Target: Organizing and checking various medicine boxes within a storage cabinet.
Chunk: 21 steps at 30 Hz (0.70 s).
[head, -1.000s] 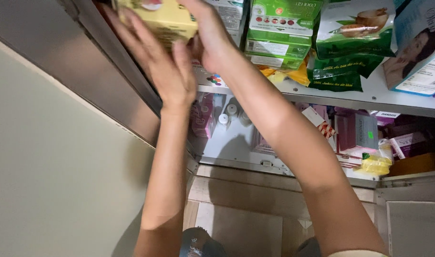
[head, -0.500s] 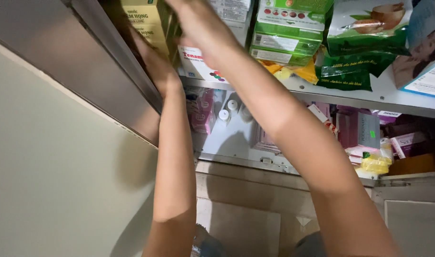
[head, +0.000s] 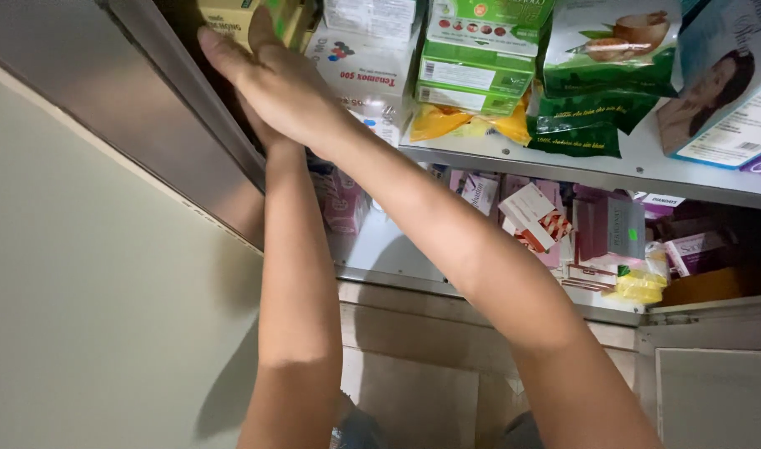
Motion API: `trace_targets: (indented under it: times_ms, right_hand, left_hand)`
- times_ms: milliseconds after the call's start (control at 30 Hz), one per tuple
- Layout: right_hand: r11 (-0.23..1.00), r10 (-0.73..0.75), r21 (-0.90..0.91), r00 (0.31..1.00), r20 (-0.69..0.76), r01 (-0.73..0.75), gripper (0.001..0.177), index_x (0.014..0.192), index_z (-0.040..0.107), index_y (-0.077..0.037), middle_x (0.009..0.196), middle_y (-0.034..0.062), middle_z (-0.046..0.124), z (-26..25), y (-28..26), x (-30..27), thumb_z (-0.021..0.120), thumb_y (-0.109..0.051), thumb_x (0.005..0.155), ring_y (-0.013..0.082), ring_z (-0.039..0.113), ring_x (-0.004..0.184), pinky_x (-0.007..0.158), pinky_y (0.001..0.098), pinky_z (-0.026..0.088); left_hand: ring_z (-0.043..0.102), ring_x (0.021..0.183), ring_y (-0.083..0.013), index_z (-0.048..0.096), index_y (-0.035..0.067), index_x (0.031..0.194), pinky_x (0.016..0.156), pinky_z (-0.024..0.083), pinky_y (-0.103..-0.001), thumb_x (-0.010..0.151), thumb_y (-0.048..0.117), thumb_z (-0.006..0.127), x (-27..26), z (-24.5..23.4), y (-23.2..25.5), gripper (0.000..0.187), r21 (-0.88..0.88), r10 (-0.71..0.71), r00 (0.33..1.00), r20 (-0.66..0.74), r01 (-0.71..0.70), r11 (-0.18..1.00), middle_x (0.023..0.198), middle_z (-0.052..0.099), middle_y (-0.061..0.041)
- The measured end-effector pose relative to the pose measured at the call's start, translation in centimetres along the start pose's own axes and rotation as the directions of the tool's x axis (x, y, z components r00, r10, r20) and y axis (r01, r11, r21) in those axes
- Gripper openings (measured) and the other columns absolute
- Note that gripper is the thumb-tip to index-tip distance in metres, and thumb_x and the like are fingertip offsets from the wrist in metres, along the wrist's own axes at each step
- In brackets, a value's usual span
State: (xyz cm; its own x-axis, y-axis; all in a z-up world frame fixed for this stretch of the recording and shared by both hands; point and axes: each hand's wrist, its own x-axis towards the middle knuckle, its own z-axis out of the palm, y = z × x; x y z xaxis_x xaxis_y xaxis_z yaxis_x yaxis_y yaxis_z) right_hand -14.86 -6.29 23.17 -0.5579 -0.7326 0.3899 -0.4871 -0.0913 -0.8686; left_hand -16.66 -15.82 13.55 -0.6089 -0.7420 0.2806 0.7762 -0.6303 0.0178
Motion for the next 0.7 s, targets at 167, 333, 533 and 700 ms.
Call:
trace_targets:
  times_ms: [167,333,533,700]
  right_hand:
    - [0.999,-0.006,-0.034,1.000,-0.022,0.005,0.101,0.159,0.030,0.007,0.152,0.0305,0.051,-0.3,-0.4,-0.7,0.043,-0.071,0.096,0.0376,0.051,0.143,0.116,0.0345,0.043]
    - [0.992,0.054,0.116,0.998,-0.010,-0.053,0.096,0.161,0.025,0.005,0.152,0.0272,0.056,-1.9,0.2,-3.3,0.054,-0.060,0.096,0.0320,0.058,0.143,0.117,0.0337,0.046]
    - [0.965,-0.086,0.259,0.981,0.173,0.039,0.065,0.162,0.038,-0.005,0.166,0.0185,0.045,-9.9,-2.8,-15.5,0.060,-0.036,0.110,0.0307,0.047,0.153,0.128,0.0397,0.040]
    - [0.990,0.136,-0.069,0.664,0.736,-0.126,0.068,0.157,0.039,-0.013,0.158,0.0123,0.049,-16.6,2.5,-23.1,0.061,-0.042,0.099,0.0305,0.056,0.137,0.109,0.0411,0.050]
  left_hand:
    - [0.045,0.140,-0.0261,0.024,0.000,0.162,0.115,0.033,-0.030,0.101,0.066,0.055,-2.3,4.6,-3.2,0.095,-0.339,0.090,0.994,0.054,-0.067,0.938,0.150,0.049,-0.028]
    - [0.056,0.128,-0.0273,0.034,0.000,0.156,0.107,0.043,-0.031,0.109,0.045,0.041,-0.2,-0.2,-2.1,0.065,0.926,0.598,0.735,0.319,-0.376,-0.031,0.144,0.052,-0.022]
    - [0.054,0.143,-0.0317,0.046,-0.006,0.155,0.125,0.041,-0.036,0.118,0.056,0.026,1.4,-3.4,1.0,0.075,0.921,0.313,0.896,0.315,-0.369,0.127,0.156,0.058,-0.022]
    - [0.014,0.161,-0.0280,0.015,0.005,0.167,0.134,0.011,-0.037,0.122,0.053,0.034,-6.7,-1.3,-1.0,0.069,0.880,0.414,0.780,0.469,-0.369,-0.299,0.177,0.015,-0.019]
